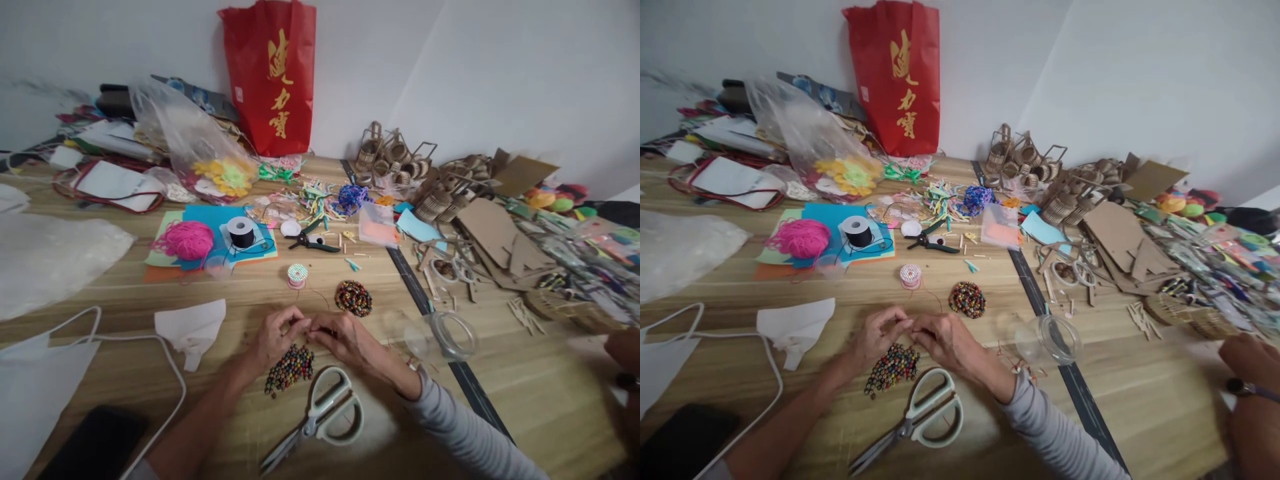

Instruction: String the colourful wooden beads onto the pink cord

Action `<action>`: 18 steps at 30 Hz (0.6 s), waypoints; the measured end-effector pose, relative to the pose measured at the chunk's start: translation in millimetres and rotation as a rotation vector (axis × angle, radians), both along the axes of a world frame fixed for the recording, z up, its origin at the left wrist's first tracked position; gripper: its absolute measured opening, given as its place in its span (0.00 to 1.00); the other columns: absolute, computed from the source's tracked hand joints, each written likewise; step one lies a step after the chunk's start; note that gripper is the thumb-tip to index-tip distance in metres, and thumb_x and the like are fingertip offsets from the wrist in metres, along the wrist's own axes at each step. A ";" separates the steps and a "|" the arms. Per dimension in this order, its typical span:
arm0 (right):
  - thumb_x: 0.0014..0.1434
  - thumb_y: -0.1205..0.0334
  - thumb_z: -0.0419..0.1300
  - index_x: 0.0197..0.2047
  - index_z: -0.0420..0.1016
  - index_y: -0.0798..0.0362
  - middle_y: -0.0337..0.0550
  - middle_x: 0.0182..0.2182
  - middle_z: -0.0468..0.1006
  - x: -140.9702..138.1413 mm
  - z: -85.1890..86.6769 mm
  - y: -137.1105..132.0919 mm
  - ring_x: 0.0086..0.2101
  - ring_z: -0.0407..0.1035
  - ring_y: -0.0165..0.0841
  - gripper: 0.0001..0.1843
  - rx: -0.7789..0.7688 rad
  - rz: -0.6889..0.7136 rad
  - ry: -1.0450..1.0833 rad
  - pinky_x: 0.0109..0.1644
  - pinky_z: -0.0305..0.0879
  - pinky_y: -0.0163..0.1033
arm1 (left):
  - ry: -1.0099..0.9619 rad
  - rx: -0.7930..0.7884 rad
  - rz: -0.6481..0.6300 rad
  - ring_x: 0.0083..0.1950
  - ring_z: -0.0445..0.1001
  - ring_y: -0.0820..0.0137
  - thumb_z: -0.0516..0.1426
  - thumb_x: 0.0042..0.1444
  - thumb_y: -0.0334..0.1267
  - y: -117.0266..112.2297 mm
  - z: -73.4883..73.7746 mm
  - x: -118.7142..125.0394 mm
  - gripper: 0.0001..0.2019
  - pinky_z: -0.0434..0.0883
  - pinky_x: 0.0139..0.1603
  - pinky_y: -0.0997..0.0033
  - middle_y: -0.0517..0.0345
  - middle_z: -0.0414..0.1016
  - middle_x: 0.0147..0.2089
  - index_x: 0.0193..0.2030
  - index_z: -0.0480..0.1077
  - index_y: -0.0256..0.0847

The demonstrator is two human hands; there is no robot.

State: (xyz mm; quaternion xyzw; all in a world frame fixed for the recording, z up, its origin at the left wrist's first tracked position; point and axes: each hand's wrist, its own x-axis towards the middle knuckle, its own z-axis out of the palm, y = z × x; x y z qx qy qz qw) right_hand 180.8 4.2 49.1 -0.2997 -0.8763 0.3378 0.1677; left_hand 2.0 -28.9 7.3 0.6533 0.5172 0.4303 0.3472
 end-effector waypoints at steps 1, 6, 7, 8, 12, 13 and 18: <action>0.65 0.63 0.53 0.32 0.73 0.55 0.39 0.24 0.72 4.2 3.0 -2.3 0.24 0.63 0.27 0.12 -0.023 0.022 0.001 0.28 0.56 0.31 | 0.005 -0.002 -0.023 0.27 0.67 0.72 0.53 0.58 0.43 -0.2 -0.7 0.3 0.13 0.64 0.32 0.75 0.62 0.70 0.23 0.25 0.67 0.39; 0.62 0.58 0.57 0.34 0.73 0.55 0.39 0.24 0.72 16.3 8.5 -19.5 0.23 0.63 0.28 0.10 -0.153 -0.085 0.010 0.26 0.57 0.32 | 0.014 -0.026 -0.100 0.28 0.68 0.73 0.53 0.59 0.42 -2.1 -1.3 1.7 0.13 0.65 0.32 0.75 0.62 0.71 0.25 0.27 0.70 0.39; 0.59 0.56 0.61 0.34 0.73 0.55 0.39 0.24 0.72 15.9 7.3 -22.5 0.23 0.63 0.28 0.10 -0.195 -0.116 0.025 0.26 0.58 0.32 | 0.010 -0.024 -0.107 0.29 0.68 0.72 0.53 0.59 0.42 -2.8 -0.7 2.0 0.13 0.65 0.33 0.75 0.62 0.72 0.25 0.27 0.70 0.39; 0.56 0.55 0.63 0.34 0.72 0.56 0.38 0.23 0.72 14.6 5.7 -24.8 0.23 0.63 0.28 0.12 -0.229 -0.147 0.041 0.25 0.57 0.32 | 0.005 -0.022 -0.116 0.29 0.68 0.72 0.53 0.59 0.41 -3.5 -0.1 2.5 0.13 0.65 0.33 0.75 0.61 0.72 0.26 0.28 0.70 0.39; 0.58 0.58 0.61 0.33 0.73 0.58 0.37 0.23 0.70 4.4 -1.4 -28.7 0.23 0.61 0.26 0.10 -0.304 -0.258 0.079 0.27 0.56 0.31 | -0.008 -0.032 -0.159 0.29 0.69 0.72 0.53 0.59 0.42 -6.5 1.1 5.3 0.13 0.66 0.34 0.75 0.61 0.74 0.26 0.29 0.71 0.38; 0.59 0.60 0.59 0.32 0.73 0.58 0.36 0.23 0.69 1.8 -2.8 -28.9 0.23 0.60 0.25 0.09 -0.304 -0.278 0.089 0.26 0.55 0.31 | -0.011 -0.033 -0.166 0.29 0.69 0.72 0.53 0.59 0.42 -7.1 0.9 6.1 0.13 0.65 0.33 0.76 0.61 0.74 0.26 0.29 0.72 0.38; 0.60 0.64 0.55 0.26 0.69 0.57 0.33 0.19 0.64 6.7 -1.1 -31.3 0.20 0.55 0.24 0.11 -0.252 -0.244 0.072 0.23 0.51 0.29 | -0.017 -0.028 -0.200 0.29 0.68 0.72 0.53 0.59 0.42 -6.4 -1.7 4.6 0.14 0.65 0.33 0.76 0.61 0.73 0.26 0.29 0.72 0.38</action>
